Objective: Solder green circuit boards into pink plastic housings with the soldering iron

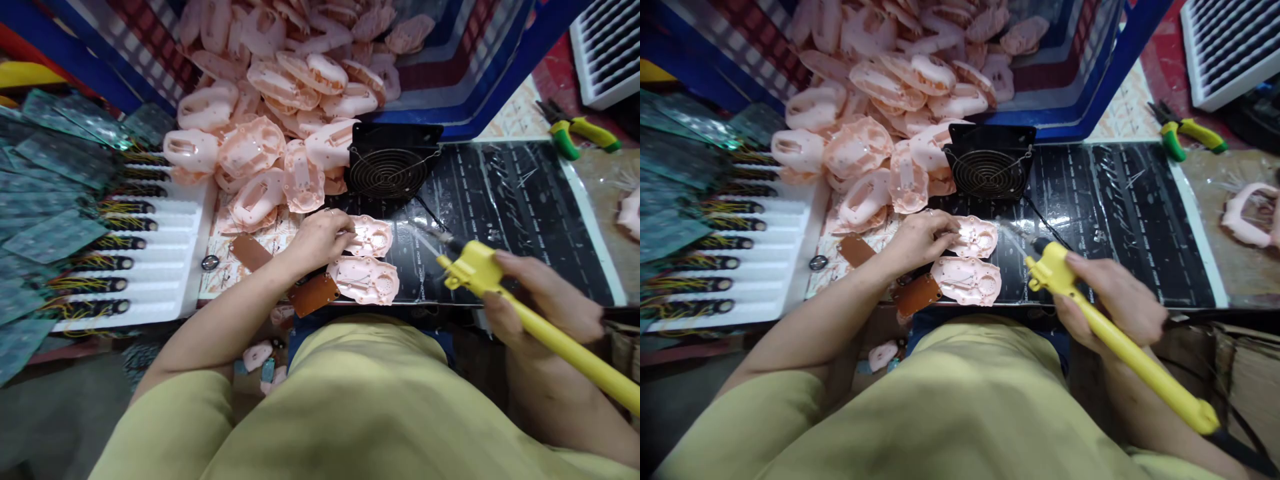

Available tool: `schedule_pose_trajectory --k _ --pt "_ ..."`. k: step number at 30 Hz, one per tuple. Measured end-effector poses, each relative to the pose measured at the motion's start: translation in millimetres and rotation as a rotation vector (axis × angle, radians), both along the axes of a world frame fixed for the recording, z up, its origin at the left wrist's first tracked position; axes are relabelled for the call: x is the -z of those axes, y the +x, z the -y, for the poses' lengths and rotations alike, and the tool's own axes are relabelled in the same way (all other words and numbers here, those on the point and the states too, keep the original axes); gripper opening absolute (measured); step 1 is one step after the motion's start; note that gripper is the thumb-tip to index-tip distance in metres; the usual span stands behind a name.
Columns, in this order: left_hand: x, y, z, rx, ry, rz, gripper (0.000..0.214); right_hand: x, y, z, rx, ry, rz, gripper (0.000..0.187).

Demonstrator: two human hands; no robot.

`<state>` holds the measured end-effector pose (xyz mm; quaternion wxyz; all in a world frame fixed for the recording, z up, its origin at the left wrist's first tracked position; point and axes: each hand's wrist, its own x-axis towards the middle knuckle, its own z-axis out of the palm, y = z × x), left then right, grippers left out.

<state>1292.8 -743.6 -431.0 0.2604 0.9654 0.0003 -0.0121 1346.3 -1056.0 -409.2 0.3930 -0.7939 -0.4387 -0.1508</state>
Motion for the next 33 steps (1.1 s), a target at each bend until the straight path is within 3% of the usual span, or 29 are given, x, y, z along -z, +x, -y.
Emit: schedule_pose_trajectory --k 4,8,19,28,33 --pt "1.7 0.0 -1.2 0.035 0.005 0.025 0.010 19.9 -1.0 -18.0 -0.100 0.090 0.023 0.051" --pt "3.0 -0.5 0.4 0.035 0.027 0.035 0.011 30.2 -1.3 -29.9 -0.148 0.153 0.002 0.035" --pt "0.5 1.4 2.3 0.031 0.054 -0.006 0.013 14.4 8.0 -37.4 -0.313 0.078 0.085 0.024" --pt "1.3 1.7 1.6 0.042 0.068 0.009 0.011 20.8 8.4 -32.5 -0.282 0.130 0.045 0.027" --pt "-3.4 -2.9 2.3 0.063 0.099 0.046 0.017 27.4 2.3 -21.8 -0.039 0.130 0.009 0.051"
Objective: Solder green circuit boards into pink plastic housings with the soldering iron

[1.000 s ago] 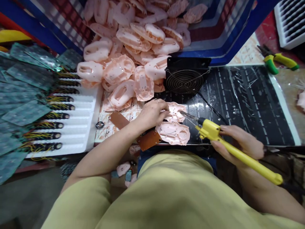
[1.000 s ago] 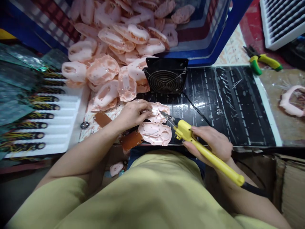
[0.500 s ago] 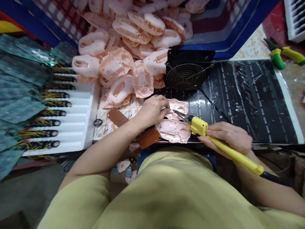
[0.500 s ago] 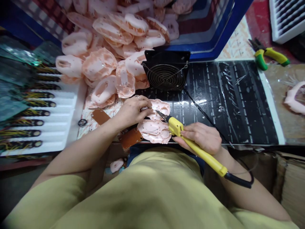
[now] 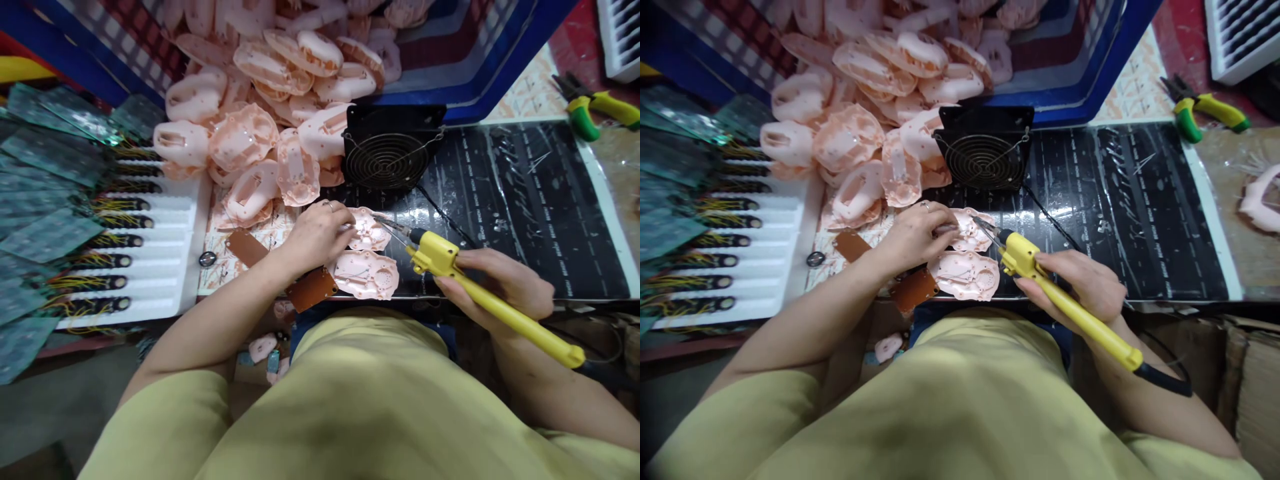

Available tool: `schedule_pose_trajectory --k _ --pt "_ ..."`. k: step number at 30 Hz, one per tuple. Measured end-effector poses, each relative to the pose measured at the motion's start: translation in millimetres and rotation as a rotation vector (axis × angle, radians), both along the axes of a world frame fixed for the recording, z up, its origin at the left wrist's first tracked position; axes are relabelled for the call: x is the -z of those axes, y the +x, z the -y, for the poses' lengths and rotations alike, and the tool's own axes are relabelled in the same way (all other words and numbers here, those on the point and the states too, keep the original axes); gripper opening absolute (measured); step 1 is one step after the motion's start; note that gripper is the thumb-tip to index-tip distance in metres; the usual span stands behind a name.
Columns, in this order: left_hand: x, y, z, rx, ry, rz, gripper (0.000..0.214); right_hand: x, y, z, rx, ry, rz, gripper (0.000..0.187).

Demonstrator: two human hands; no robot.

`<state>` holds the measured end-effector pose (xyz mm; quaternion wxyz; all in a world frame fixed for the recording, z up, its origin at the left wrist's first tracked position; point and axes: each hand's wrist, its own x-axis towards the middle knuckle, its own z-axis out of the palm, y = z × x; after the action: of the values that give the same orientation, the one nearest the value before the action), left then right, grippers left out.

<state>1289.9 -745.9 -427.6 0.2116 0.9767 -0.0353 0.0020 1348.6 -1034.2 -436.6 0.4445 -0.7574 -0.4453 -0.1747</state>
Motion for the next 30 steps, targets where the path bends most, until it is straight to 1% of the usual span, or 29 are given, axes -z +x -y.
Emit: schedule_pose_trajectory --k 2,4,6,8,10,11,12,14,16,17,18,20,22,26,30 --pt "-1.4 -2.4 -1.2 -0.021 -0.029 0.025 0.022 1.4 -1.7 3.7 0.090 -0.007 -0.005 0.060" --pt "-1.0 -3.3 -2.8 -0.044 -0.054 0.033 0.020 1.1 -1.4 4.3 0.095 -0.008 -0.025 0.058" --pt "1.3 -2.4 -3.9 -0.050 -0.047 0.036 0.018 0.3 1.0 1.9 0.045 0.021 -0.054 0.046" --pt "4.2 -0.9 -4.0 -0.033 -0.023 0.045 0.020 0.4 4.4 -1.5 -0.036 0.068 -0.053 0.036" --pt "6.4 -0.3 -3.4 -0.015 0.005 0.055 0.022 1.9 6.9 -3.6 -0.099 0.092 -0.035 0.033" --pt "6.9 -0.4 -2.7 -0.010 0.021 0.063 0.023 2.9 7.3 -3.8 -0.101 0.094 -0.036 0.032" --pt "7.1 -0.6 -1.9 -0.007 0.038 0.068 0.023 3.8 7.0 -3.4 -0.072 0.091 -0.042 0.031" --pt "6.5 -1.1 0.3 -0.026 0.065 0.075 0.024 4.9 5.2 -1.5 0.033 0.063 -0.074 0.033" --pt "5.2 -0.9 3.2 -0.069 0.087 0.066 0.023 4.6 3.0 -0.1 0.103 0.008 -0.096 0.043" --pt "4.5 -0.3 4.8 -0.085 0.101 0.054 0.021 4.0 2.5 0.0 0.106 -0.022 -0.090 0.047" --pt "3.9 0.5 6.4 -0.093 0.119 0.040 0.018 3.3 2.4 -0.4 0.093 -0.043 -0.078 0.047" --pt "2.7 2.2 9.4 -0.080 0.167 0.013 0.016 2.1 3.8 -2.3 0.048 -0.043 -0.049 0.041" --pt "1.8 3.7 11.5 -0.064 0.218 -0.010 0.019 2.1 6.5 -4.9 -0.003 -0.001 -0.048 0.035" --pt "1.0 5.2 13.0 -0.058 0.272 -0.032 0.022 5.7 11.5 -8.6 -0.138 0.077 -0.073 0.032" --pt "1.1 5.6 12.9 -0.055 0.290 -0.032 0.021 7.2 15.0 -11.4 -0.177 0.066 -0.062 0.031"
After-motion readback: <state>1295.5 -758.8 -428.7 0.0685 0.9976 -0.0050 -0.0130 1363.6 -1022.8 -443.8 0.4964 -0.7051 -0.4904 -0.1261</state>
